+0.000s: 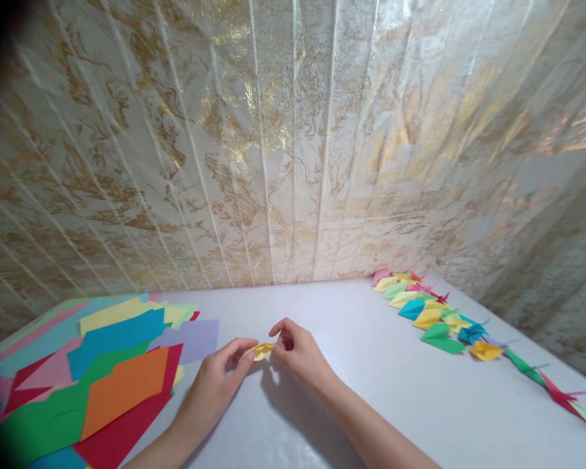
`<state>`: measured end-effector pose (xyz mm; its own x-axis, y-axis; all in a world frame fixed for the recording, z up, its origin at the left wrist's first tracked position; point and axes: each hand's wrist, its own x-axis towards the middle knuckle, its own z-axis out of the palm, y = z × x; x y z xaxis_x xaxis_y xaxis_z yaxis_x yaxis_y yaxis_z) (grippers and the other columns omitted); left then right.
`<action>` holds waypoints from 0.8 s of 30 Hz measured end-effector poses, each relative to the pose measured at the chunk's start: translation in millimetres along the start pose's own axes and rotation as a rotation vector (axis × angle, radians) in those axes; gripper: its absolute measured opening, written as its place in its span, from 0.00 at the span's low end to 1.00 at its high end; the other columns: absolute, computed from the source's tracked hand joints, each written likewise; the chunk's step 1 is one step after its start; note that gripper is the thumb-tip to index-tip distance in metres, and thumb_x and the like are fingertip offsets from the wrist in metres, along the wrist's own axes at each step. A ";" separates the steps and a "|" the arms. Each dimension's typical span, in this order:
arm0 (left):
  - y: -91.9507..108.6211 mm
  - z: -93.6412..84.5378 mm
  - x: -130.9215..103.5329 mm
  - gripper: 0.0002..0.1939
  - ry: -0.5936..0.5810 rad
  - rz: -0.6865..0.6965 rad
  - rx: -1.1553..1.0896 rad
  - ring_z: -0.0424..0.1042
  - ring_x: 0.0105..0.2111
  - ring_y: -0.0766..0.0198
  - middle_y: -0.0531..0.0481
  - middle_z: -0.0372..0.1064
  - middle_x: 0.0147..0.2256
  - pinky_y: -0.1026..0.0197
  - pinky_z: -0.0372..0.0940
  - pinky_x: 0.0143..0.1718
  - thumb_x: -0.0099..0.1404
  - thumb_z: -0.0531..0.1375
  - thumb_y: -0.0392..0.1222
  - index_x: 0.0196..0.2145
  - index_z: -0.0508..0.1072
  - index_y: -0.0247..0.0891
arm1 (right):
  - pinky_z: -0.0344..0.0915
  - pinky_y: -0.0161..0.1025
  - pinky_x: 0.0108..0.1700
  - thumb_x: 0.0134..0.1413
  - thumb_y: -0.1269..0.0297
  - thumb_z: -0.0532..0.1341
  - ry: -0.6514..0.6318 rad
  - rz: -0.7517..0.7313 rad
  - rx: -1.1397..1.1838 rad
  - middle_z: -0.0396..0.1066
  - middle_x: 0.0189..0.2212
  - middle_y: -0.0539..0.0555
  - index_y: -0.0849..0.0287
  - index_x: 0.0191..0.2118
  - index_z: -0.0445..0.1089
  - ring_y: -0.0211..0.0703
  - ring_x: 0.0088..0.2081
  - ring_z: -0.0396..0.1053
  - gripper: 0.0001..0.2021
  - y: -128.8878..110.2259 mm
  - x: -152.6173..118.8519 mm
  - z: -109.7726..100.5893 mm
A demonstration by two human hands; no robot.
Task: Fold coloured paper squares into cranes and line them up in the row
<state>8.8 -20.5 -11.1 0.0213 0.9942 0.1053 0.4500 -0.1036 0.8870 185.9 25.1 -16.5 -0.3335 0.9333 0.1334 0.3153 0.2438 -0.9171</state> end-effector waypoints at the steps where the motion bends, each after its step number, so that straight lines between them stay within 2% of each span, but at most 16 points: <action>1: 0.2 0.6 -0.1 0.17 0.000 -0.001 0.009 0.76 0.39 0.54 0.46 0.79 0.40 0.57 0.67 0.44 0.65 0.55 0.51 0.43 0.76 0.39 | 0.52 0.31 0.25 0.48 0.75 0.55 -0.003 0.004 -0.025 0.56 0.19 0.41 0.59 0.36 0.66 0.34 0.22 0.55 0.09 -0.4 0.3 0.5; 5: 2.4 4.2 -0.2 0.15 -0.022 0.000 0.045 0.75 0.36 0.57 0.48 0.78 0.36 0.60 0.66 0.41 0.64 0.53 0.46 0.43 0.75 0.39 | 0.52 0.31 0.27 0.53 0.75 0.54 0.014 -0.009 -0.175 0.57 0.19 0.42 0.59 0.37 0.67 0.35 0.23 0.57 0.08 -6.2 -0.1 2.2; 9: 3.8 7.2 1.6 0.14 -0.044 -0.012 0.095 0.74 0.32 0.60 0.51 0.76 0.33 0.62 0.65 0.37 0.62 0.53 0.39 0.43 0.74 0.39 | 0.52 0.32 0.29 0.53 0.78 0.54 0.007 -0.034 -0.372 0.62 0.20 0.43 0.59 0.42 0.68 0.36 0.23 0.61 0.12 -14.7 -3.6 2.1; 15: 7.9 11.4 2.3 0.11 -0.071 -0.032 0.203 0.67 0.26 0.62 0.56 0.66 0.24 0.64 0.57 0.29 0.62 0.52 0.33 0.39 0.73 0.40 | 0.53 0.34 0.32 0.56 0.77 0.55 -0.019 -0.065 -0.662 0.75 0.29 0.52 0.59 0.50 0.66 0.43 0.30 0.71 0.17 -24.9 -12.6 1.6; 18: 11.9 15.6 3.1 0.12 -0.072 -0.040 0.245 0.69 0.29 0.61 0.54 0.69 0.27 0.63 0.56 0.31 0.64 0.51 0.32 0.40 0.71 0.41 | 0.54 0.35 0.33 0.57 0.75 0.54 -0.025 -0.069 -0.779 0.77 0.34 0.58 0.59 0.51 0.66 0.47 0.34 0.74 0.16 -31.6 -15.0 4.1; 21: 16.7 19.2 1.8 0.13 -0.090 -0.044 0.260 0.72 0.33 0.60 0.51 0.72 0.32 0.63 0.58 0.35 0.65 0.49 0.33 0.43 0.70 0.41 | 0.55 0.36 0.34 0.58 0.75 0.55 -0.043 -0.062 -0.844 0.78 0.36 0.59 0.59 0.51 0.67 0.47 0.36 0.75 0.16 -39.3 -16.0 5.3; 24: 19.0 20.8 -10.0 0.14 -0.135 -0.036 0.252 0.72 0.32 0.59 0.52 0.71 0.33 0.62 0.60 0.35 0.67 0.51 0.42 0.50 0.66 0.41 | 0.54 0.35 0.32 0.57 0.75 0.54 -0.060 -0.014 -0.870 0.79 0.36 0.57 0.58 0.53 0.65 0.46 0.34 0.74 0.18 -45.7 -20.3 -7.0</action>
<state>35.7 -31.8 -4.7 0.1121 0.9937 0.0001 0.6599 -0.0746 0.7476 184.5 -3.2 25.3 -0.3812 0.9191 0.1000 0.8693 0.3932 -0.2995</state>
